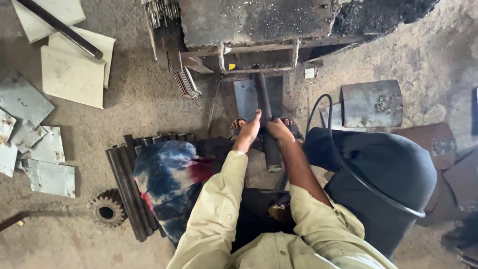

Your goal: The person welds a metal pipe to a metal plate using a handheld welding torch. They pick up a pipe, position it on a plate, and weld the joint, creating sparks. The person repeats this process with multiple pipes and plates, occasionally adjusting the position of the metal pieces.

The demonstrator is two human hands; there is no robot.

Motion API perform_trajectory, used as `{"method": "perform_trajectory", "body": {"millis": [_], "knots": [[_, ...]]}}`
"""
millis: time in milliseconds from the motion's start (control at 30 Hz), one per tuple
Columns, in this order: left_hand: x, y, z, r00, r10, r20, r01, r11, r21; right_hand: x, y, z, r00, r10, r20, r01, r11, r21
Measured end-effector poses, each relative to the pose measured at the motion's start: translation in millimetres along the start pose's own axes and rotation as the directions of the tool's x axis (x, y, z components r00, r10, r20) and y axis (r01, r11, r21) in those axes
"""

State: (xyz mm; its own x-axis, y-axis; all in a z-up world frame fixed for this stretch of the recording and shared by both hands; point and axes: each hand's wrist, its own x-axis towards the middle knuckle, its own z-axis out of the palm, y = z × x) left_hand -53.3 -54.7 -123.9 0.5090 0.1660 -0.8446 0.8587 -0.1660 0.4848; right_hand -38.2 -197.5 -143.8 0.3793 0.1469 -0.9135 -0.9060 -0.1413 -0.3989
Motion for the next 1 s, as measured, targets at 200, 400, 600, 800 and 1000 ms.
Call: {"method": "perform_trajectory", "body": {"millis": [200, 400, 600, 800, 1000], "knots": [[-11.0, 17.8, -1.7, 0.993, -0.038, 0.110, 0.021, 0.988, 0.152, -13.4, -4.8, 8.1, 1.000, -0.021, 0.016, 0.021, 1.000, -0.018], [-16.0, 25.1, 1.0, 0.941, 0.171, 0.293, -0.289, 0.855, 0.430, -27.1, -6.3, 3.9, 0.999, -0.017, 0.045, 0.017, 1.000, -0.009], [-63.6, 75.0, -20.4, 0.830, 0.544, -0.119, -0.365, 0.693, 0.622, -21.6, 16.4, 0.2, 0.984, 0.039, 0.176, -0.044, 0.999, 0.026], [-200.8, 180.0, -81.9, 0.748, 0.662, -0.042, -0.565, 0.669, 0.483, -49.7, 13.7, 6.8, 0.979, -0.057, 0.198, 0.041, 0.996, 0.080], [-171.4, 154.5, -98.2, 0.728, 0.684, -0.053, -0.564, 0.641, 0.520, -59.4, 9.9, 6.6, 0.989, 0.091, 0.118, -0.102, 0.991, 0.092]]}}
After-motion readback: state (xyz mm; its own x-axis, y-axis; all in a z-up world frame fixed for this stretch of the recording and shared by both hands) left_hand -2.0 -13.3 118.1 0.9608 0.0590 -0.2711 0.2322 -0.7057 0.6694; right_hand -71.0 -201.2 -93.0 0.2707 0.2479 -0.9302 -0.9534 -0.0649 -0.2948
